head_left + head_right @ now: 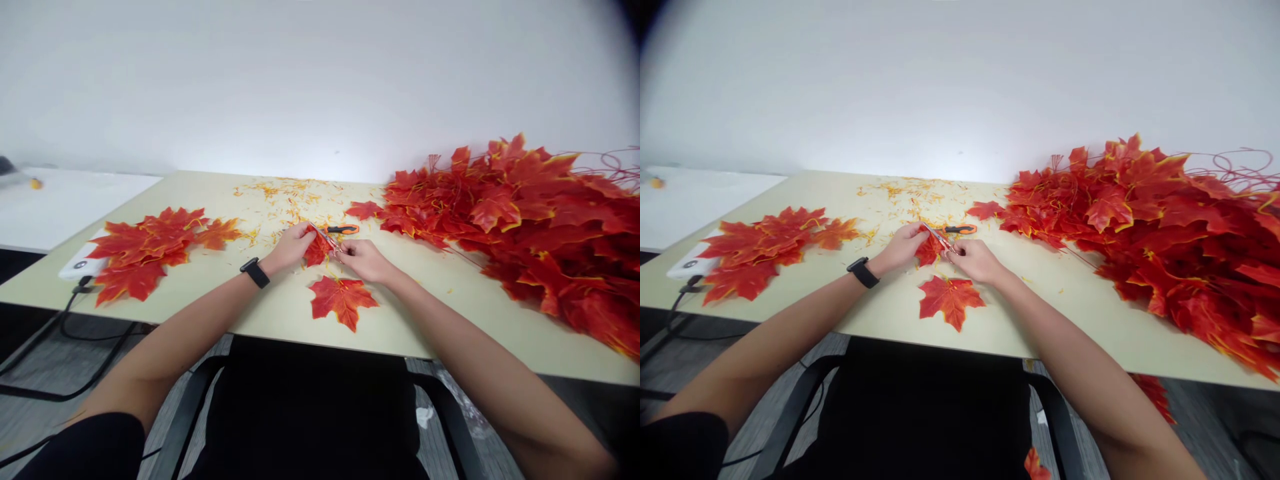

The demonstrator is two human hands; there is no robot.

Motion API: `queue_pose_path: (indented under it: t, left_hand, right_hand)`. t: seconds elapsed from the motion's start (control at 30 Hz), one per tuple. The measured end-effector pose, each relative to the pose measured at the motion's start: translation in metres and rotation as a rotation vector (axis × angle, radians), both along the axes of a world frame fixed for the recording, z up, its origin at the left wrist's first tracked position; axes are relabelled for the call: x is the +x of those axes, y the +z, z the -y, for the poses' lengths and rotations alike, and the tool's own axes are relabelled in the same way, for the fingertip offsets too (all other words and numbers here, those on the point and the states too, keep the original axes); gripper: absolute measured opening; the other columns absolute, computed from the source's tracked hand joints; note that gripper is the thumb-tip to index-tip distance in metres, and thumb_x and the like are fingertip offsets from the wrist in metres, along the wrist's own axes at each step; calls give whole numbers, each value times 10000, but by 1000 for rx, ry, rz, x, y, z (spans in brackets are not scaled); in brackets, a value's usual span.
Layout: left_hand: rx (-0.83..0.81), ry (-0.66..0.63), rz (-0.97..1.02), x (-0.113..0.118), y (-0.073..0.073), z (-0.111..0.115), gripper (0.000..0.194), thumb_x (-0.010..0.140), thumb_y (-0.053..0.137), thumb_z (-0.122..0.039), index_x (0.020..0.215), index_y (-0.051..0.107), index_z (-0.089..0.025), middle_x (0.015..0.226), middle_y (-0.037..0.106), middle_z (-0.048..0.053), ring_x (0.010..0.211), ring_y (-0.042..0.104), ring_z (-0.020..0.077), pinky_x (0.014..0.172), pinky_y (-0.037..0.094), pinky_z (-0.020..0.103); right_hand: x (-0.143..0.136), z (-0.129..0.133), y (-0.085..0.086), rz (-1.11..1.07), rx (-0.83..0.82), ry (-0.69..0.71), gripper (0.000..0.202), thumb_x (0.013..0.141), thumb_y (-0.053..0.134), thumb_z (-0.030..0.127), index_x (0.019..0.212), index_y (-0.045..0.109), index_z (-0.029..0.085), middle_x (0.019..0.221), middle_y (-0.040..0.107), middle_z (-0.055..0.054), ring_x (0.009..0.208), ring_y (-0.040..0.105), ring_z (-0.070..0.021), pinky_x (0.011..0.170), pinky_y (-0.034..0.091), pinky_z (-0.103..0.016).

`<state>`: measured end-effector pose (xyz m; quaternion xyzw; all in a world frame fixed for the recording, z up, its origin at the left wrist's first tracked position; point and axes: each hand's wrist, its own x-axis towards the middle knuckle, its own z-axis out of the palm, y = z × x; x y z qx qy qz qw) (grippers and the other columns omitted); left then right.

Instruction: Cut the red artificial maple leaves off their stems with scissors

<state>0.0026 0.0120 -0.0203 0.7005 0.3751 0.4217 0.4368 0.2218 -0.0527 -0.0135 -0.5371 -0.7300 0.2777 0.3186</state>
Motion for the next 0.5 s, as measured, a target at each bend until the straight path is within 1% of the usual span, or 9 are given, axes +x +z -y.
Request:
queue_pose_path:
  t: [0.13,0.27,0.33,0.5]
  left_hand:
    - [28,-4,-16,0,2,1,182,912,566,-148,755,644,-196,744,655,3,694,553,155,656,413,277]
    - [31,-18,-33,-1,2,0,193,908,566,-134,740,637,-197,723,641,-1,665,530,148,642,400,280]
    - [24,-31,-58,-2,2,-2,190,914,565,-142,754,654,-194,726,642,2,658,528,145,638,399,279]
    - [15,-100,-75,-4,-2,-6,164,914,577,-185,860,731,-184,808,704,19,705,583,155,662,430,276]
  right_hand:
    - [0,0,0,-6,0,18,485,906,634,555,643,391,227,617,387,45,615,334,-128,586,273,-293]
    - [3,-2,-1,11,-2,22,484,907,636,549,635,399,225,607,389,45,603,338,-126,581,262,-298]
    - [4,-3,-2,25,-5,21,484,906,642,550,632,412,223,602,394,45,601,343,-126,583,262,-301]
    - [5,-3,-1,41,-20,14,489,902,650,551,628,412,224,591,398,49,591,343,-125,583,261,-303]
